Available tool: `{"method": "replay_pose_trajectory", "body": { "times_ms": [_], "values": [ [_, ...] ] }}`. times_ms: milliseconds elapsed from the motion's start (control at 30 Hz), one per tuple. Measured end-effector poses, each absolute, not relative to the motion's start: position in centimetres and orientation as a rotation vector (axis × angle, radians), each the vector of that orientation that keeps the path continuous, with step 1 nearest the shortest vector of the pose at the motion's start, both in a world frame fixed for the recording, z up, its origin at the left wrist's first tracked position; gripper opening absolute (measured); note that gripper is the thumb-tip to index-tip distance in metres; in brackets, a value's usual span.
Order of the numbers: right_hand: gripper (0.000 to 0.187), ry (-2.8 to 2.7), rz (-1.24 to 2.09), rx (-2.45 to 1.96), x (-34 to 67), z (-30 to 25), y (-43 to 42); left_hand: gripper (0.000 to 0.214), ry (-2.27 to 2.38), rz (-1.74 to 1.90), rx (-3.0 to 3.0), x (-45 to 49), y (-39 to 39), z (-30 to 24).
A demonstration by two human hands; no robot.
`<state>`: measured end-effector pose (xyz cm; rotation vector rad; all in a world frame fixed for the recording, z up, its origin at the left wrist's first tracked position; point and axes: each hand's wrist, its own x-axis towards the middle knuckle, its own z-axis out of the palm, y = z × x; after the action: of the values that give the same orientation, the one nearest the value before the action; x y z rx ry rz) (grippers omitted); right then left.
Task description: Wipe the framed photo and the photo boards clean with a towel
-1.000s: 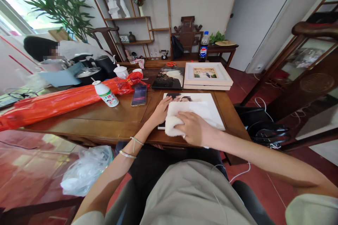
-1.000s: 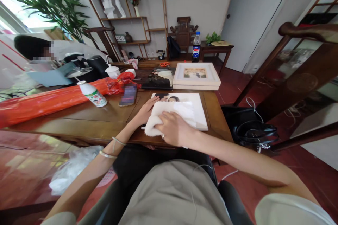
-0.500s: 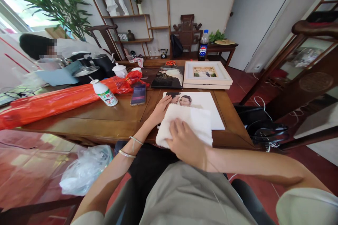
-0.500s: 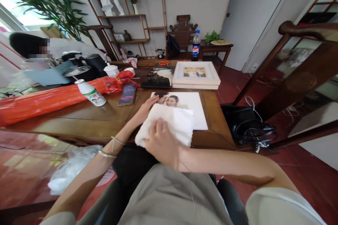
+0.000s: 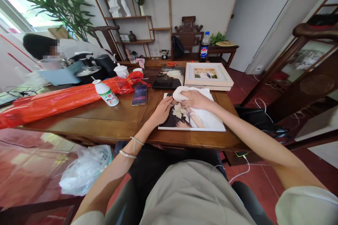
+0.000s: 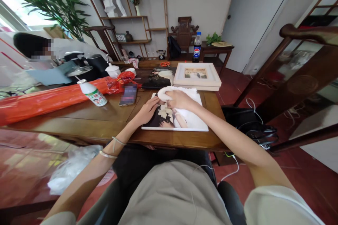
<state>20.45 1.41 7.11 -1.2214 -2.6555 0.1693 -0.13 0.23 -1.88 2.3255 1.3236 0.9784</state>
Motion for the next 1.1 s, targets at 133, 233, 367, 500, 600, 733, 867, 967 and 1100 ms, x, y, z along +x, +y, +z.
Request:
{"method": "replay_pose_trajectory", "body": {
  "times_ms": [133, 233, 367, 500, 600, 733, 867, 967, 1100],
  "values": [
    [0.033, -2.595, 0.300, -1.163, 17.4, 7.7, 5.4, 0.042, 1.310, 0.997, 2.337, -0.3, 0.3, -2.0],
    [0.034, -2.639, 0.360, -1.089, 15.3, 7.7, 6.9, 0.041, 1.302, 0.993, 2.337, -0.3, 0.2, -1.9],
    [0.031, -2.673, 0.362, -1.052, 14.7, 7.3, 7.1, 0.041, 1.324, 1.003, 2.313, -0.1, 0.1, -1.7],
    [0.031, -2.657, 0.295, -1.074, 17.2, 6.8, 6.4, 0.041, 1.329, 0.989, 2.302, 0.0, -0.1, -1.6],
    [0.034, -2.618, 0.242, -1.116, 20.6, 6.4, 5.7, 0.041, 1.325, 0.993, 2.297, 0.1, -0.1, -1.6],
    [0.031, -2.560, 0.159, -1.174, 25.4, 5.6, 4.7, 0.041, 1.333, 0.983, 2.292, 0.1, -0.2, -1.5],
    [0.022, -2.554, 0.097, -1.267, 28.2, 5.4, 3.3, 0.041, 1.335, 0.992, 2.296, 0.1, -0.1, -1.6],
    [0.029, -2.627, -0.024, -1.265, 27.9, 5.4, 0.0, 0.041, 1.334, 1.003, 2.301, 0.1, 0.0, -1.7],
    [0.036, -2.719, -0.022, -1.040, 25.5, 5.3, -7.3, 0.042, 1.334, 0.993, 2.321, 0.0, 0.1, -1.9]
  ]
}}
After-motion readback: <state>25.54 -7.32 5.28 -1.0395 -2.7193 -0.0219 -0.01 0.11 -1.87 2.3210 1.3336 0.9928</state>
